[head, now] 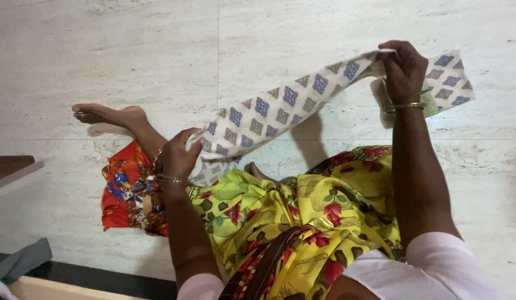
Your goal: The person sits on the floor and folds two towels by hand. First, a green patterned towel is unfolded, smoothed, and folded into a compact rectangle. Then, a white towel with a blue and brown diamond pattern is unfolded, smoothed, and folded similarly. The folded towels are placed on the floor beside the person.
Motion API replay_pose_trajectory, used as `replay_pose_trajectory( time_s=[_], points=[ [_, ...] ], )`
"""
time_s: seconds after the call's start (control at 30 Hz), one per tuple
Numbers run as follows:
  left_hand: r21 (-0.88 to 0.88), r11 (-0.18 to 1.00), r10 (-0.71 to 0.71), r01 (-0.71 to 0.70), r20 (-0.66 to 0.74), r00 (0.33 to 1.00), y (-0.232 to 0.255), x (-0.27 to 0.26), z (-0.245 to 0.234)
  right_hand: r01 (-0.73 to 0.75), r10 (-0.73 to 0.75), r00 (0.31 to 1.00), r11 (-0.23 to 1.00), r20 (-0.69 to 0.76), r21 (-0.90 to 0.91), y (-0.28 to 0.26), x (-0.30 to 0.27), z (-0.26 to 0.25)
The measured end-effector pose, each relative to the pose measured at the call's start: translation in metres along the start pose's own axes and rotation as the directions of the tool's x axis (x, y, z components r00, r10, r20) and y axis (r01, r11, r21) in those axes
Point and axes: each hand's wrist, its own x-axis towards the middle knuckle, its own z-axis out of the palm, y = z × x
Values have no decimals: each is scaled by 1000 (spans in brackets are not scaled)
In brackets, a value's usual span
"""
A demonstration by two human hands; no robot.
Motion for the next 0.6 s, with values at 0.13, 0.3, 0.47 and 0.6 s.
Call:
replay_pose_trajectory(
  time_s=[0.13, 0.3, 0.47, 0.6],
  points=[
    [378, 926, 42, 12, -135, 990, -3, 89, 7, 153, -87, 982, 887, 166, -436, -7, 88, 1],
    [511, 858, 312, -42, -456, 834, 9, 177, -17, 287, -284, 956, 846, 76, -450, 24, 161, -37],
    [240, 949, 311, -202, -626, 715, 25, 196, -36, 177, -206, 978, 892, -24, -416, 60, 176, -83],
    [162, 950, 312, -269, -582, 751, 9, 170, -6, 167, -173, 985, 956, -3, -242, 46, 143, -98]
  ],
)
